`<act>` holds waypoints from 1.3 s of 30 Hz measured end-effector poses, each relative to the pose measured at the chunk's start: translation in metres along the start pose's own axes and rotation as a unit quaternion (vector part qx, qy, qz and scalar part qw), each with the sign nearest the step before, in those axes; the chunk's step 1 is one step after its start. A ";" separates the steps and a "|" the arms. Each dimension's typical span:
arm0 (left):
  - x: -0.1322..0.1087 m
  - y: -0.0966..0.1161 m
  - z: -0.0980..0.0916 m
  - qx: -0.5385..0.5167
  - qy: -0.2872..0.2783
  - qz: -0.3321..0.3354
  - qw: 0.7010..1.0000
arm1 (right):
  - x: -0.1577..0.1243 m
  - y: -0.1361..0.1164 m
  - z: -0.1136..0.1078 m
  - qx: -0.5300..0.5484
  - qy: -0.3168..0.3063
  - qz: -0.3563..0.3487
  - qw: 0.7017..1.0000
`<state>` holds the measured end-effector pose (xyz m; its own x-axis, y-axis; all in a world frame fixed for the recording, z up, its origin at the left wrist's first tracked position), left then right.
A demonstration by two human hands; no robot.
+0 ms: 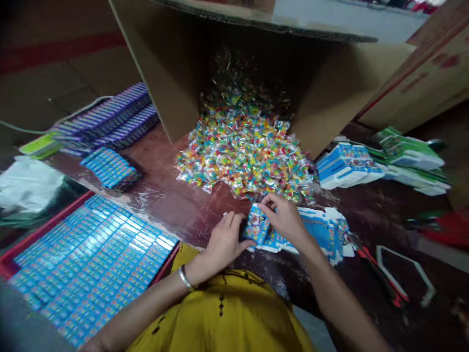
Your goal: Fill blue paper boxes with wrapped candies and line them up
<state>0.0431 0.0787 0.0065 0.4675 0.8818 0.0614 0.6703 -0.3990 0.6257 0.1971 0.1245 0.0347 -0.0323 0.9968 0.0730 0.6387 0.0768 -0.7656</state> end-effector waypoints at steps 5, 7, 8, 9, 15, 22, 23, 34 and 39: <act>-0.004 -0.001 -0.023 -0.061 0.067 -0.008 0.996 | -0.001 0.001 0.024 0.197 -0.021 0.121 0.973; -0.002 -0.009 -0.033 -0.133 0.082 -0.027 0.987 | -0.004 -0.005 0.031 0.251 -0.005 0.129 0.959; 0.000 -0.014 -0.035 -0.194 0.076 -0.036 0.977 | -0.006 -0.012 0.034 0.269 -0.007 0.114 0.956; 0.002 -0.019 -0.037 -0.270 0.060 -0.044 0.960 | -0.008 -0.020 0.038 0.280 -0.019 0.089 0.956; 0.000 -0.033 -0.029 -0.606 -0.094 -0.074 0.786 | -0.024 -0.058 0.056 0.225 -0.160 -0.022 0.961; -0.013 -0.043 -0.028 -0.558 -0.109 -0.098 0.816 | -0.025 -0.061 0.072 0.150 -0.333 0.018 0.931; -0.013 -0.046 -0.031 -0.554 -0.082 -0.105 0.822 | -0.017 -0.059 0.064 0.170 -0.265 0.020 0.949; -0.026 -0.069 -0.053 -0.540 0.246 -0.171 0.787 | -0.017 -0.063 0.063 0.139 0.045 -0.029 0.989; -0.035 -0.065 -0.071 -0.463 0.275 -0.126 0.833 | -0.016 -0.058 0.071 0.232 0.106 -0.030 0.966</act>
<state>-0.0576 0.0915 0.0190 -0.1264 0.9916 0.0259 -0.1448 -0.0442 0.9885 0.1058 0.1060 0.0328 0.1307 0.9673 0.2174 0.2250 0.1846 -0.9567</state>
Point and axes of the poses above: each hand's wrist, its own x-axis towards the middle knuckle, its own z-axis out of the palm, y = z × x, the point moved 9 cm from there along x, towards the middle knuckle, and after that the axes turned 1 degree about -z, right-handed, at the moved point
